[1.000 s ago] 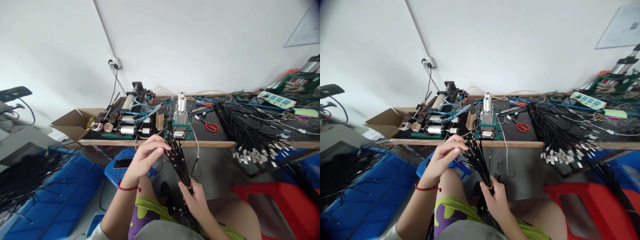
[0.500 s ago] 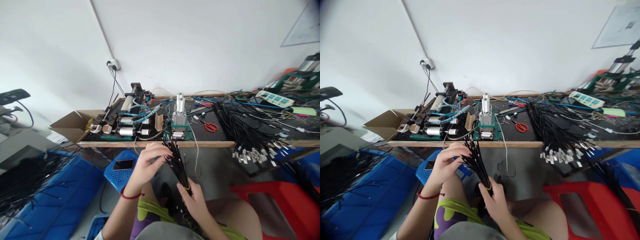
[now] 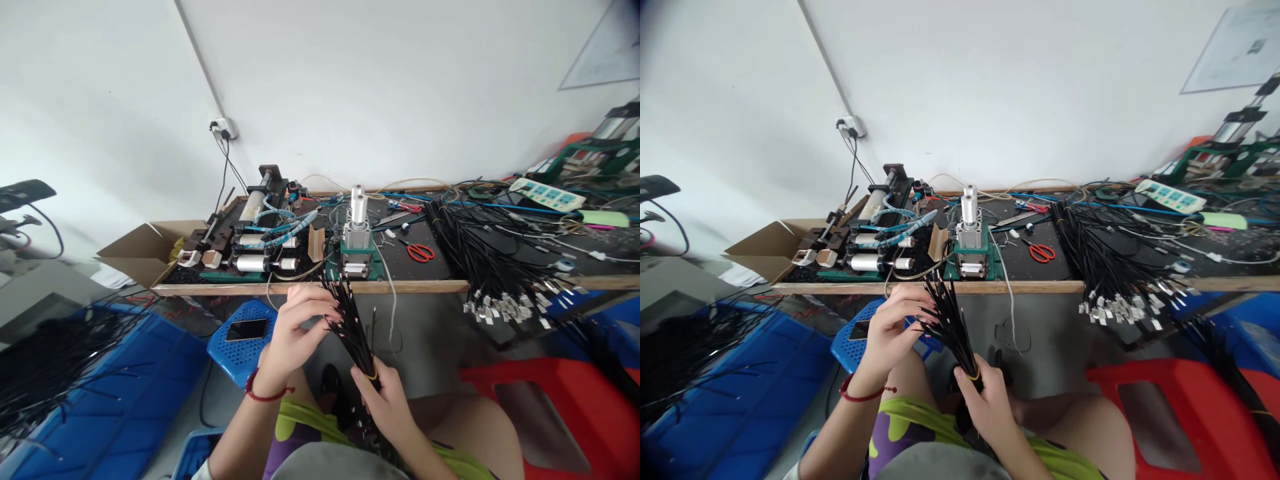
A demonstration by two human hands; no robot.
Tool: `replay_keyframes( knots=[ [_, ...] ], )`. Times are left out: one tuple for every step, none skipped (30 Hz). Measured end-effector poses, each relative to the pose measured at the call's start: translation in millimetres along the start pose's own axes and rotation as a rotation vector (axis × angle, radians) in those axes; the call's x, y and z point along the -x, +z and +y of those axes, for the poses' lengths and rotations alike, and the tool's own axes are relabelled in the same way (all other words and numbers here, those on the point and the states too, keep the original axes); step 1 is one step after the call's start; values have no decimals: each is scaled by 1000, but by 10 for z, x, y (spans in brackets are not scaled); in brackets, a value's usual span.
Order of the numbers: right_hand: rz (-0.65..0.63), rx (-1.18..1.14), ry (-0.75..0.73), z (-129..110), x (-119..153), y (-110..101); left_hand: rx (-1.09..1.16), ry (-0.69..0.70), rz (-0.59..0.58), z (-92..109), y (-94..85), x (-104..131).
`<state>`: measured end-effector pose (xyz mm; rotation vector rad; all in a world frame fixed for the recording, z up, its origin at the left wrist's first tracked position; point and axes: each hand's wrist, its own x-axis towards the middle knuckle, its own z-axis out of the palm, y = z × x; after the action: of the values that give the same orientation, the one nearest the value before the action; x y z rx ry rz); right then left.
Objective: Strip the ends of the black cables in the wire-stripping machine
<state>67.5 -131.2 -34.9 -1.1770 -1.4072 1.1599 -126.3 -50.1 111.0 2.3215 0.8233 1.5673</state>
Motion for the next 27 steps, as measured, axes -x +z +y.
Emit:
replay_keyframes(
  knots=[
    [-2, -2, 0, 3, 0, 7, -10, 0, -1, 4, 1, 1],
    [-4, -4, 0, 7, 0, 13, -21, -1, -2, 9, 2, 2],
    [-6, -5, 0, 12, 1, 20, -34, -4, -5, 14, 1, 1],
    [-7, -7, 0, 16, 1, 25, -50, -9, -8, 21, -1, 0],
    [-8, -10, 1, 20, 2, 29, -68, -14, -12, 28, -4, -1],
    [-10, -12, 2, 23, 4, 31, -87, -20, -16, 36, -6, -2],
    [-12, -16, 4, 26, 6, 32, -105, -25, -20, 45, -9, -3],
    [-13, -20, 7, 28, 8, 32, -121, -29, -25, 52, -10, -3],
    [-14, -25, 10, 29, 10, 31, -133, -32, -28, 59, -11, -3],
    [-14, -30, 13, 30, 11, 30, -141, -35, -28, 65, -10, -3],
    [-15, -35, 17, 31, 12, 30, -148, -37, -26, 70, -10, -5],
    [-15, -40, 21, 33, 12, 30, -153, -40, -20, 73, -11, -8],
    [-16, -46, 25, 35, 12, 32, -159, -43, -11, 76, -14, -14],
    [-18, -53, 30, 38, 12, 34, -166, -45, 5, 80, -19, -24],
    [-21, -61, 34, 41, 13, 38, -173, -47, 28, 85, -28, -38],
    [-25, -70, 39, 43, 15, 41, -181, -49, 55, 92, -40, -54],
    [-32, -81, 43, 46, 19, 44, -188, -52, 82, 102, -55, -73],
    [-41, -94, 48, 47, 25, 45, -192, -55, 101, 115, -71, -93],
    [-53, -109, 54, 47, 32, 43, -192, -58, 108, 131, -87, -110],
    [-66, -127, 62, 46, 40, 38, -187, -62, 103, 149, -101, -124],
    [-80, -149, 73, 45, 48, 31, -178, -66, 91, 167, -112, -131],
    [-95, -174, 85, 43, 54, 21, -166, -70, 81, 184, -118, -129],
    [-112, -201, 98, 42, 57, 9, -160, -70, 81, 199, -118, -118],
    [-132, -230, 107, 42, 56, -4, -153, -73, 107, 210, -112, -96],
    [-154, -260, 112, 42, 50, -18, -132, -94, 174, 216, -99, -64],
    [-176, -289, 113, 43, 38, -31, -95, -134, 274, 219, -78, -23],
    [-198, -315, 109, 42, 21, -44, -45, -191, 388, 219, -50, 27]
  ],
)
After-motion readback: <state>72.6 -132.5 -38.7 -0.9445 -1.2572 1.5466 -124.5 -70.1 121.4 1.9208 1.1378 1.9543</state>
